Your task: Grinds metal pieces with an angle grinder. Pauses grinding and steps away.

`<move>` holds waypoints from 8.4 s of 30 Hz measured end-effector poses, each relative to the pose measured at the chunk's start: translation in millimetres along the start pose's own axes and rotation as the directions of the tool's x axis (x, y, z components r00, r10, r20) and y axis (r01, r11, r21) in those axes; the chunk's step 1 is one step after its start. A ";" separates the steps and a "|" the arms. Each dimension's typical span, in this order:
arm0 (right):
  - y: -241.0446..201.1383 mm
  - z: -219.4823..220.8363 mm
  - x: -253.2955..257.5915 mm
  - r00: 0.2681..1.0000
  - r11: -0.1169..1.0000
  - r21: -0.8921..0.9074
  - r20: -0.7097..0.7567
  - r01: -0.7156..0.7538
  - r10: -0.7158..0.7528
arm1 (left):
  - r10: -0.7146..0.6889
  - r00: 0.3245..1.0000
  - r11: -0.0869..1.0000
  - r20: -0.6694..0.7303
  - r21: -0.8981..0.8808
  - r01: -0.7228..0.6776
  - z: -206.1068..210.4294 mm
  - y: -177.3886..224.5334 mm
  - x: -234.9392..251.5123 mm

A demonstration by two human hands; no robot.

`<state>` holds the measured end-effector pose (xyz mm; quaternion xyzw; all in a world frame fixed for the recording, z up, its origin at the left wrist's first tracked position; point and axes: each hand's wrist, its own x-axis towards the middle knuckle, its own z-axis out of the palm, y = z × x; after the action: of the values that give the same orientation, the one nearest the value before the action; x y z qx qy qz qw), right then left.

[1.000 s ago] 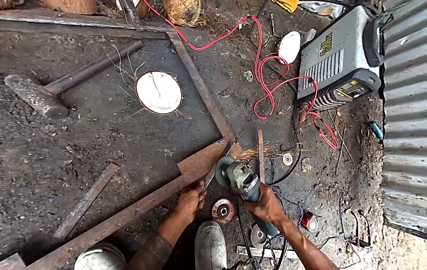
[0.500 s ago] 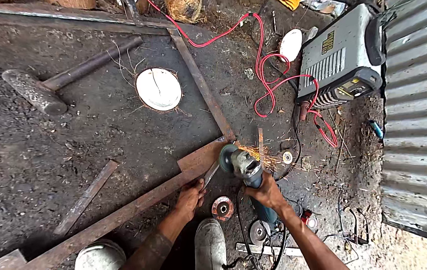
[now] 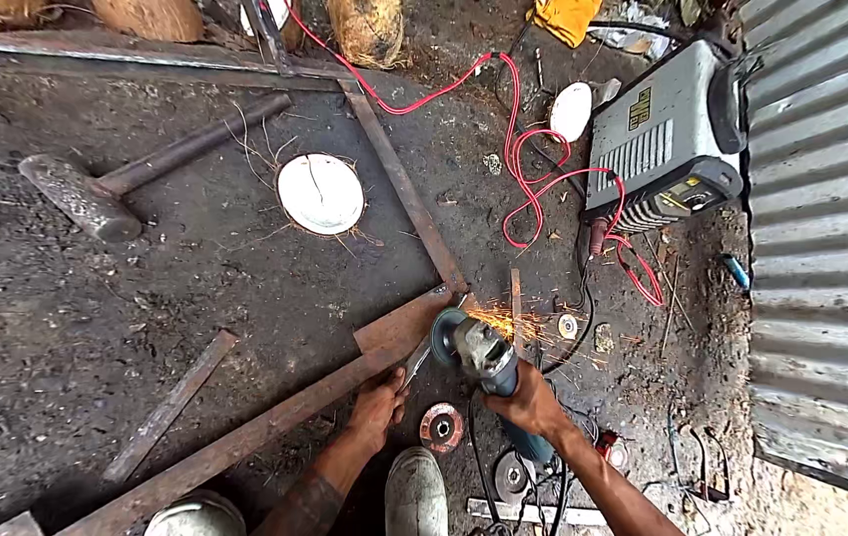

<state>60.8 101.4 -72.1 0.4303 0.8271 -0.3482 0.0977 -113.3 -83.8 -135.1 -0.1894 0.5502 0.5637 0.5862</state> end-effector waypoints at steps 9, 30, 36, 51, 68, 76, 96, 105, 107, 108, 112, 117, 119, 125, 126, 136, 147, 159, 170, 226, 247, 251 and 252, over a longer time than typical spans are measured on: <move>1.2 -8.0 10.7 1.000 1.000 0.012 -0.026 -0.010 0.010 | 0.016 1.000 1.000 -0.003 -0.006 -0.016 0.7 0.6 -0.2; 2.0 -8.2 6.3 1.000 1.000 0.005 0.000 -0.019 0.019 | 0.047 0.999 0.999 -0.021 0.015 -0.047 0.1 -3.4 2.4; 1.0 -10.7 10.5 1.000 0.999 0.032 0.000 0.004 -0.004 | 0.063 0.998 0.997 -0.023 0.039 -0.062 -0.9 -6.2 1.9; 61.3 -45.1 -49.0 0.928 0.784 0.615 -0.336 0.085 0.163 | 0.193 0.934 0.898 0.300 0.330 -0.292 5.0 -1.2 -31.5; 61.3 -30.0 -52.8 0.936 0.751 0.653 -0.315 0.093 0.158 | 0.031 0.948 0.945 0.316 0.299 -0.131 39.9 38.9 -54.0; 47.4 -22.0 -52.6 0.964 0.849 0.518 -0.264 0.106 0.041 | 0.091 0.981 0.912 0.171 0.381 -0.151 -1.3 1.5 -10.0; 2.4 20.8 -48.6 0.989 1.000 -0.005 0.150 0.012 -0.011 | 0.086 0.967 0.954 0.240 0.260 -0.149 -12.3 -9.8 10.4; 7.2 15.7 -36.9 0.996 0.999 0.037 0.094 -0.001 -0.003 | 0.054 0.967 0.972 0.248 0.210 -0.108 -17.1 -9.0 15.4; 6.2 16.7 -40.9 0.991 1.000 0.012 0.132 0.001 -0.003 | 0.058 0.966 0.968 0.250 0.223 -0.116 -15.5 -8.5 14.2; 5.4 17.7 -41.4 0.989 1.000 0.007 0.145 0.009 -0.010 | 0.063 0.966 0.967 0.249 0.225 -0.121 -15.0 -8.2 13.9; 7.9 14.9 -29.9 0.996 0.998 0.061 0.085 0.020 -0.025 | 0.055 0.964 0.969 0.260 0.220 -0.114 -16.1 -9.9 13.9; 17.5 -11.2 -18.0 0.997 0.978 0.206 -0.076 0.003 0.013 | 0.108 0.961 0.924 0.255 0.330 -0.191 -18.7 -8.9 9.3; 21.6 -18.0 -21.8 0.992 0.968 0.249 -0.125 0.010 0.021 | 0.180 0.946 0.887 0.269 0.371 -0.275 -19.5 -9.1 10.7; 24.8 -13.0 -30.7 0.989 0.967 0.248 -0.149 0.052 -0.015 | 0.253 0.931 0.831 0.265 0.433 -0.349 -14.6 -4.9 9.9; 23.5 -8.9 -32.1 0.991 0.970 0.239 -0.134 0.049 -0.017 | 0.216 0.940 0.860 0.265 0.404 -0.312 -14.1 -4.3 6.6; 7.7 14.6 -33.2 1.000 0.996 0.082 0.023 0.020 -0.021 | -0.124 0.950 0.973 0.286 0.224 0.059 -34.5 0.0 2.4; -0.7 3.5 -8.9 0.999 0.996 0.079 -0.030 -0.036 0.038 | -0.176 0.966 0.984 0.189 -0.004 0.180 -25.1 4.1 -1.1; -1.1 -3.7 -0.9 0.999 0.997 0.076 -0.038 -0.020 0.023 | -0.204 0.957 0.960 0.206 -0.148 0.237 -20.3 -1.0 -4.4; -8.0 -1.7 -7.9 1.000 0.999 0.048 -0.013 -0.014 0.015 | -0.196 0.954 0.961 0.227 -0.148 0.232 -19.9 -4.0 -4.4; -1.6 5.8 -6.8 0.999 0.996 0.076 -0.013 -0.052 0.053 | 0.603 0.754 -0.192 0.260 0.965 -0.179 -10.5 -12.7 -11.4; -6.0 11.1 -12.6 0.999 0.996 0.085 0.014 -0.040 0.039 | 0.475 0.862 -0.147 0.175 0.982 -0.118 -1.9 -2.7 -20.8; -2.0 4.6 -12.0 0.997 0.995 0.060 0.016 -0.083 0.082 | 0.484 0.859 -0.134 0.167 0.984 -0.116 -0.3 0.0 -19.8; -3.5 6.1 -15.7 0.996 0.996 0.044 0.035 -0.082 0.081 | 0.483 0.860 -0.137 0.165 0.984 -0.111 0.6 0.8 -19.3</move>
<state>66.9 85.9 -67.7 0.4601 0.7989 -0.3698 0.1156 -109.0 -91.8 -118.0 0.3529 0.8786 0.0787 0.3120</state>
